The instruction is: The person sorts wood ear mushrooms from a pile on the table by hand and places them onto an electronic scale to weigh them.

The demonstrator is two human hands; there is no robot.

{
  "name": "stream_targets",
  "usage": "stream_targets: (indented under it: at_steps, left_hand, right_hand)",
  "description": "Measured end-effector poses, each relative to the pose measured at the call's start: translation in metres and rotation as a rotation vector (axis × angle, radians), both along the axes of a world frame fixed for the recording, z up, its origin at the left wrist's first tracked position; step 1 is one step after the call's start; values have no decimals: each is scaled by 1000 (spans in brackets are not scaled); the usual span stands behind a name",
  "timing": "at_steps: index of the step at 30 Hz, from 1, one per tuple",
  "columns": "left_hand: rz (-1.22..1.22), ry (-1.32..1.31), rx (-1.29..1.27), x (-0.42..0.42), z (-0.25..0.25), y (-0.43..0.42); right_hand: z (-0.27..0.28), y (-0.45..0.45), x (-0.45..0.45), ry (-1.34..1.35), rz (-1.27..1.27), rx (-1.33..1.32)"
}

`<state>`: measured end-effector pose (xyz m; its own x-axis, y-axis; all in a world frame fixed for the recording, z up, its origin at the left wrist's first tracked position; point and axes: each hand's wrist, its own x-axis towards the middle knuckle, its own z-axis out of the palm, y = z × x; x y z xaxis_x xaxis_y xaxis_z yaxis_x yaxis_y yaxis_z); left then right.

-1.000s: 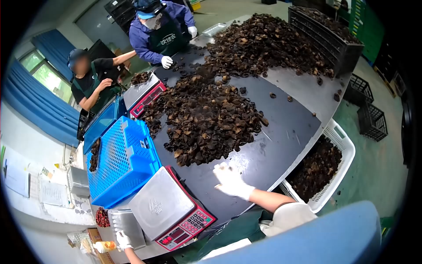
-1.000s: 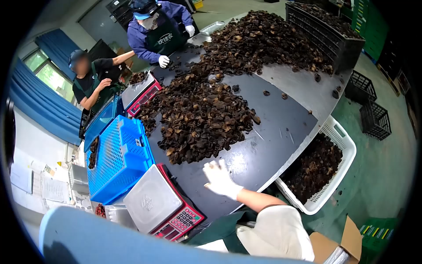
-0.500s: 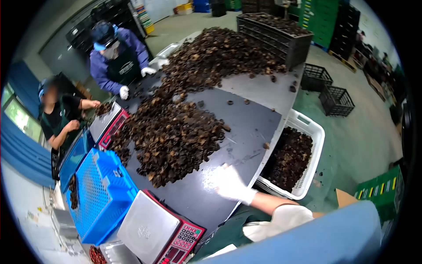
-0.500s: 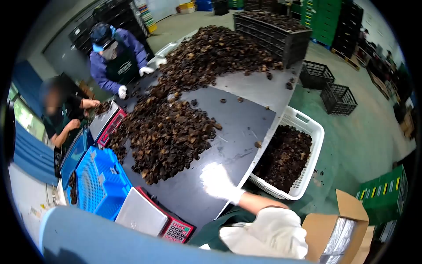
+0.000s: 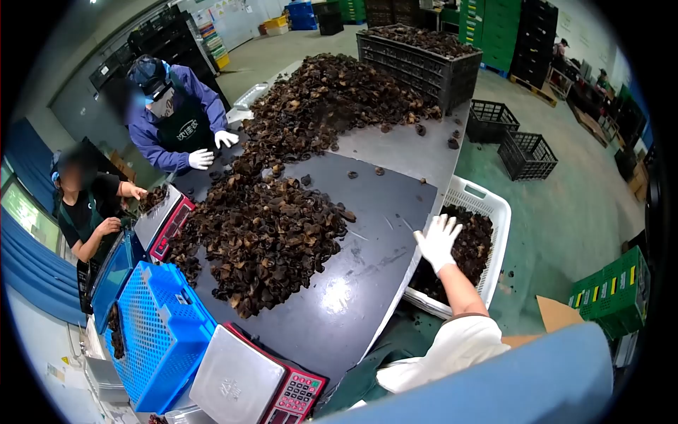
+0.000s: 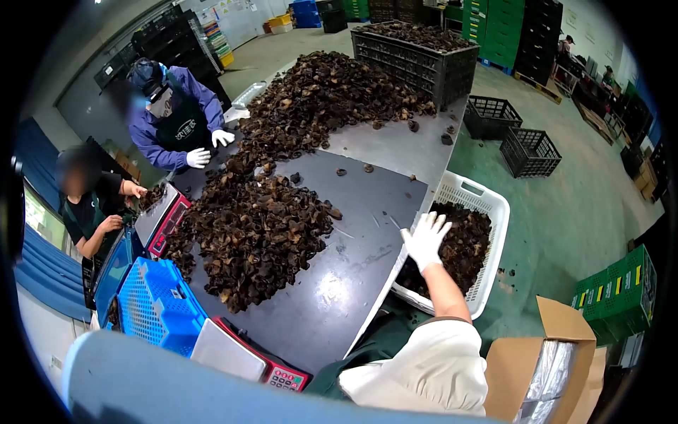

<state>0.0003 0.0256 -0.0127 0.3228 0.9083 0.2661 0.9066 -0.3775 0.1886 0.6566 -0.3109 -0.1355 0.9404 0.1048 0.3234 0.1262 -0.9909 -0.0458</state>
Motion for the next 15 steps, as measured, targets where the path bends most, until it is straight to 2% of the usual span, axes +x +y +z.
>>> stream_targets:
  at_steps: [2,4,5,6,8,11,12,14,15]
  left_hand:
    - [-20,-17,-13,14,2,-12]
    - [-32,-26,-30,26,3,-23]
    - [-39,-32,-36,33,3,-29]
    - [-44,-39,-40,39,5,-34]
    - [-55,-49,-46,51,6,-43]
    - [-59,-70,-48,65,12,-57]
    - [-61,-75,-45,71,14,-61]
    - [-66,-100,-31,82,18,-69]
    - [-66,-113,-21,87,20,-73]
  right_hand:
    - [5,2,16,-31,73,-5]
    - [45,40,-2,90,247,94]
    - [25,58,-9,-13,405,98]
    - [74,81,-24,408,532,87]
    - [-11,109,-38,94,795,56]
    - [6,108,-25,119,757,89]
    - [58,99,-15,246,621,30]
    - [59,58,28,185,331,125]
    - [50,33,48,36,156,98]
